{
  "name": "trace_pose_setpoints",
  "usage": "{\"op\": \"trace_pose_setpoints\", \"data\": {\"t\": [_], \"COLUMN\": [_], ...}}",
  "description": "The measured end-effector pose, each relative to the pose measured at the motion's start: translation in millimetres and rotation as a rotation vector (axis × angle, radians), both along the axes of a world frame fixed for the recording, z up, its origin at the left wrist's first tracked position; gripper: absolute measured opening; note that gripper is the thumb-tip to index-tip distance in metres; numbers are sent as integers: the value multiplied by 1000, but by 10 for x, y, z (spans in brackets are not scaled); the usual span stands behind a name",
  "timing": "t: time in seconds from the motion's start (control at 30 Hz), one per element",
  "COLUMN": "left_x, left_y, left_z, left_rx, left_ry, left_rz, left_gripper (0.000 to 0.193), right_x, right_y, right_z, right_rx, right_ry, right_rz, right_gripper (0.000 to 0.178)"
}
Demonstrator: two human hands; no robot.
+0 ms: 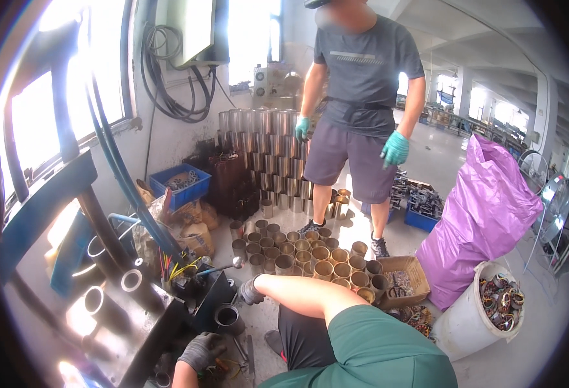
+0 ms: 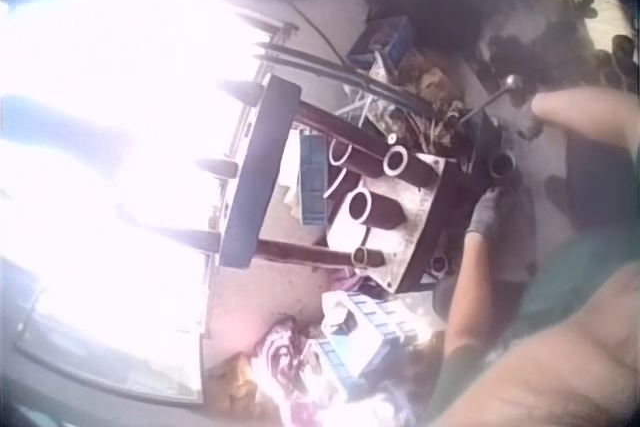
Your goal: The person places a metal cylinder into a press machine, inserts a component into the cylinder, and operates a lever to press the parts together before setting the finished unit aside.
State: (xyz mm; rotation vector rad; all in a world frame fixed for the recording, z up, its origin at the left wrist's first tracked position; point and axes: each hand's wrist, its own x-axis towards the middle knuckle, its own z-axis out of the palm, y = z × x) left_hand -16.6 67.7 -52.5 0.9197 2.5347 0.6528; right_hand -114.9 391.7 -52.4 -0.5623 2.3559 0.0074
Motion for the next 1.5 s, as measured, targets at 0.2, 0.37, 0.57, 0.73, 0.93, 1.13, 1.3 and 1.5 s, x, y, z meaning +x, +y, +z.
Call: {"op": "trace_pose_setpoints", "data": {"t": [0.2, 0.37, 0.57, 0.73, 0.93, 1.13, 1.3, 1.5], "left_x": [16, 39, 166, 276, 201, 216, 181, 170], "left_y": [7, 26, -58, 99, 160, 136, 126, 155], "left_z": [31, -24, 203, 533, 370, 381, 227, 276], "left_rx": [10, 34, 31, 130, 98, 64, 85, 31], "left_ry": [5, -7, -47, -97, -99, -70, -59, -51], "left_rz": [-18, -44, -40, -81, -110, -103, -106, -162], "left_gripper": [54, 55, 52, 51, 52, 48, 51, 55], "right_x": [-151, -165, 386, 253, 130, 77, 47, -2], "right_y": [137, 457, 473, 1225, 1534, 1263, 1076, 1199], "right_z": [-230, -266, 1054, 1031, 907, 807, -48, 214], "right_rx": [-7, 3, -598, -989, -1033, -575, -327, -245], "right_ry": [-71, 71, 641, 1589, 1608, 1238, 438, 453], "right_rz": [-144, -137, -845, -977, -1179, -1189, -560, -688], "right_gripper": [20, 15, 41, 73, 85, 29, 24, 37]}}
